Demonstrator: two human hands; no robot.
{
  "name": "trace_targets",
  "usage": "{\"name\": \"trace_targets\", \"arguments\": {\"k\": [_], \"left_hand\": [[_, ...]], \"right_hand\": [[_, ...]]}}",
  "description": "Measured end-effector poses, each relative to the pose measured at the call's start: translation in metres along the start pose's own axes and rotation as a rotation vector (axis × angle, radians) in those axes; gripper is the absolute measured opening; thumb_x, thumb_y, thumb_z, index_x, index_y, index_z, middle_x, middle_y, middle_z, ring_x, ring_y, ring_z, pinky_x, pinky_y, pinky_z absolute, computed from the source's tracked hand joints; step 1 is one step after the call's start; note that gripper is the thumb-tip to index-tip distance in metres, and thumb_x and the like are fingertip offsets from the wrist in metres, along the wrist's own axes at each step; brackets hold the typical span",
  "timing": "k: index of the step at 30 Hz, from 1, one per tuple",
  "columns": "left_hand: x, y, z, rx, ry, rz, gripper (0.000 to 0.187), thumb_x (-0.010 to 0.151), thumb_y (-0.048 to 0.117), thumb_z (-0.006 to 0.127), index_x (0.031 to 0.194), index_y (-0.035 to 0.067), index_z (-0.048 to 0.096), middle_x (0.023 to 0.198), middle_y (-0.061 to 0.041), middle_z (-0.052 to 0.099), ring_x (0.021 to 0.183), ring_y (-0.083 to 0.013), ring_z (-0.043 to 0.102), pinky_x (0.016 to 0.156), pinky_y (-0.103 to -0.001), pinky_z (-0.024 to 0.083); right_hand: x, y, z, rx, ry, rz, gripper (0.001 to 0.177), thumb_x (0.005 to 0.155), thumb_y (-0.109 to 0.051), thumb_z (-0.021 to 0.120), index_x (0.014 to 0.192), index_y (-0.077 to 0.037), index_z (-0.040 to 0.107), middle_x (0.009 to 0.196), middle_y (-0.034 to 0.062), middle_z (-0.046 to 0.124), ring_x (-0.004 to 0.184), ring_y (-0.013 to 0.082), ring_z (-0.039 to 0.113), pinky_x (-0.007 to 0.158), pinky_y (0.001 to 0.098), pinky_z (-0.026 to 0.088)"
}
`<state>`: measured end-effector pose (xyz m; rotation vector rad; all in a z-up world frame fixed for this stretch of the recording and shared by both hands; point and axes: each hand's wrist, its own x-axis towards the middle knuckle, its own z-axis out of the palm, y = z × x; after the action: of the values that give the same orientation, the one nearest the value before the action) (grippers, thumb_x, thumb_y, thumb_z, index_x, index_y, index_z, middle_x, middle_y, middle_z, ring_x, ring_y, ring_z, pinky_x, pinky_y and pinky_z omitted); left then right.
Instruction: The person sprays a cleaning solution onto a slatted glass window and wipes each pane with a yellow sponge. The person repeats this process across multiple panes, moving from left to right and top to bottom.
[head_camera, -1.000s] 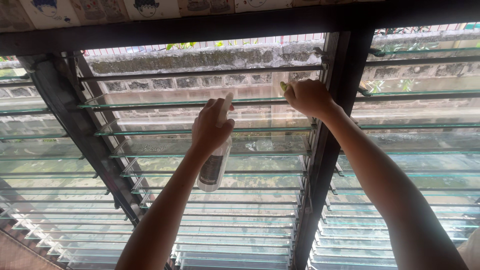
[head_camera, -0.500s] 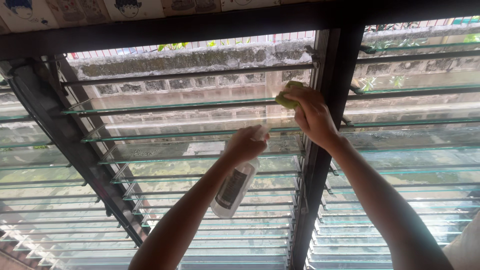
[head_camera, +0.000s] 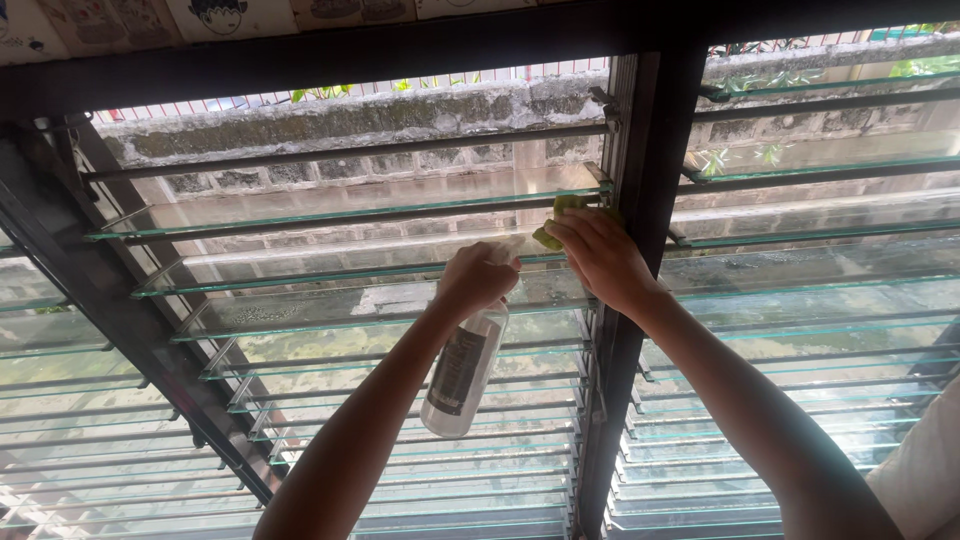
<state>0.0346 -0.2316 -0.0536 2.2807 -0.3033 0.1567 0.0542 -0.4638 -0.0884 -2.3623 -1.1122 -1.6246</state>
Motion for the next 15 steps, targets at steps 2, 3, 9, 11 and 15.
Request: {"name": "trace_targets", "arguments": {"k": [2, 3, 9, 11, 15], "left_hand": [[-0.002, -0.002, -0.007, 0.029, 0.019, 0.029, 0.030, 0.085, 0.023, 0.062, 0.103, 0.003, 0.074, 0.080, -0.013, 0.074, 0.063, -0.0226, 0.072, 0.069, -0.040, 0.059], [-0.003, -0.004, -0.010, 0.072, 0.030, 0.044, 0.030, 0.087, 0.025, 0.061, 0.103, 0.003, 0.074, 0.079, -0.012, 0.073, 0.063, -0.0225, 0.071, 0.069, -0.040, 0.058], [-0.005, -0.031, -0.023, 0.169, -0.003, -0.014, 0.026, 0.091, 0.022, 0.052, 0.099, 0.007, 0.071, 0.068, -0.009, 0.070, 0.058, -0.0183, 0.069, 0.064, -0.037, 0.059], [-0.008, -0.043, -0.030, 0.142, -0.002, -0.037, 0.024, 0.091, 0.018, 0.051, 0.097, 0.005, 0.070, 0.067, -0.008, 0.069, 0.057, -0.0172, 0.068, 0.061, -0.036, 0.059], [-0.026, -0.068, -0.047, 0.174, 0.035, -0.021, 0.021, 0.093, 0.013, 0.050, 0.102, 0.004, 0.067, 0.069, -0.009, 0.066, 0.054, -0.0183, 0.061, 0.053, -0.036, 0.055]], "right_hand": [[0.007, -0.005, 0.002, 0.002, 0.028, 0.029, 0.033, 0.096, -0.006, 0.069, 0.128, -0.006, 0.060, 0.125, 0.0118, 0.065, 0.123, 0.0304, 0.061, 0.112, 0.0455, 0.048], [0.009, -0.007, 0.002, 0.029, -0.001, 0.077, 0.031, 0.097, -0.006, 0.067, 0.127, -0.006, 0.060, 0.122, 0.0121, 0.066, 0.119, 0.0302, 0.063, 0.110, 0.0451, 0.049], [0.021, -0.004, 0.018, 0.197, -0.530, 0.425, 0.042, 0.110, -0.033, 0.039, 0.142, -0.009, 0.054, 0.133, 0.0134, 0.065, 0.125, 0.0293, 0.062, 0.112, 0.0435, 0.046], [0.028, 0.005, 0.023, 0.221, -0.572, 0.350, 0.057, 0.109, -0.045, 0.031, 0.149, -0.007, 0.048, 0.150, 0.0165, 0.055, 0.145, 0.0336, 0.047, 0.121, 0.0477, 0.033], [0.057, 0.021, 0.045, 0.225, -0.993, 0.392, 0.074, 0.104, -0.059, 0.015, 0.161, -0.013, 0.022, 0.168, 0.0144, 0.017, 0.156, 0.0308, 0.013, 0.126, 0.0472, 0.011]]}}
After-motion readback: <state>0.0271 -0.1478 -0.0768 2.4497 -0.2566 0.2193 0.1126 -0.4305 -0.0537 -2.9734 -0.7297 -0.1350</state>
